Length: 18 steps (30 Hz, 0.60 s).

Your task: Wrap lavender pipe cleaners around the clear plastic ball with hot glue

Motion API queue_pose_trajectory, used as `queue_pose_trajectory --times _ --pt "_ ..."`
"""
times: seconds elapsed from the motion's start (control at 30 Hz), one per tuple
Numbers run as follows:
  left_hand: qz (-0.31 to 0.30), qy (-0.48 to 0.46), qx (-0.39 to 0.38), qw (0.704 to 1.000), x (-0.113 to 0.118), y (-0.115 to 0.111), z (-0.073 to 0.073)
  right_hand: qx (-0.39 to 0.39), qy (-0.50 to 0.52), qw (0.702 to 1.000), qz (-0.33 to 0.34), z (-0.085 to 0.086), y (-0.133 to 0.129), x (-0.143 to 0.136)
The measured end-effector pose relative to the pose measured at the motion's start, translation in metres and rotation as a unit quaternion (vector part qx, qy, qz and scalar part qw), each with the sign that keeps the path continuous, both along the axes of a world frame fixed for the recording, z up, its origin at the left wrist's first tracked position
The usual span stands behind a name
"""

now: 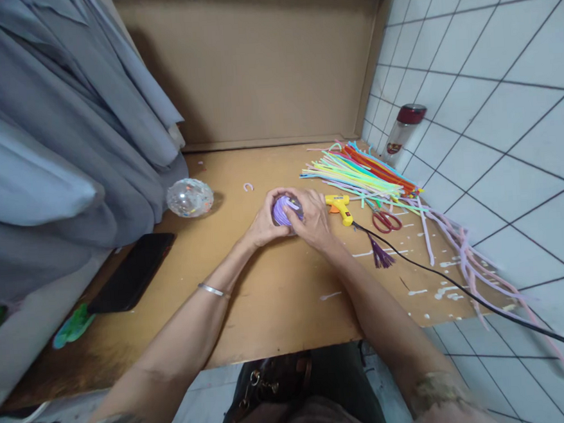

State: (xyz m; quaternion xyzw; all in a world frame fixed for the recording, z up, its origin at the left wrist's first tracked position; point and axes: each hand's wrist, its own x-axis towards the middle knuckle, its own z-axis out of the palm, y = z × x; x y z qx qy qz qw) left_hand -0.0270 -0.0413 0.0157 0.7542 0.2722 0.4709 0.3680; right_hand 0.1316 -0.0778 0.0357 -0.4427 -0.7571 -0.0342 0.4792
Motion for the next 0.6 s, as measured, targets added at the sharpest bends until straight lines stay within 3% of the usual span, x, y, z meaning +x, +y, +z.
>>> queue_pose_trajectory --times 0.37,0.6 --pt "-0.02 0.025 -0.008 0.999 -0.0038 0.0021 0.0007 -0.018 0.016 0.999 -0.025 0.0031 0.001 0.0013" --pt "0.023 -0.001 -0.005 1.0 0.0035 0.0005 -0.0021 -0.028 0.038 0.999 -0.022 0.0022 0.0025 0.0005"
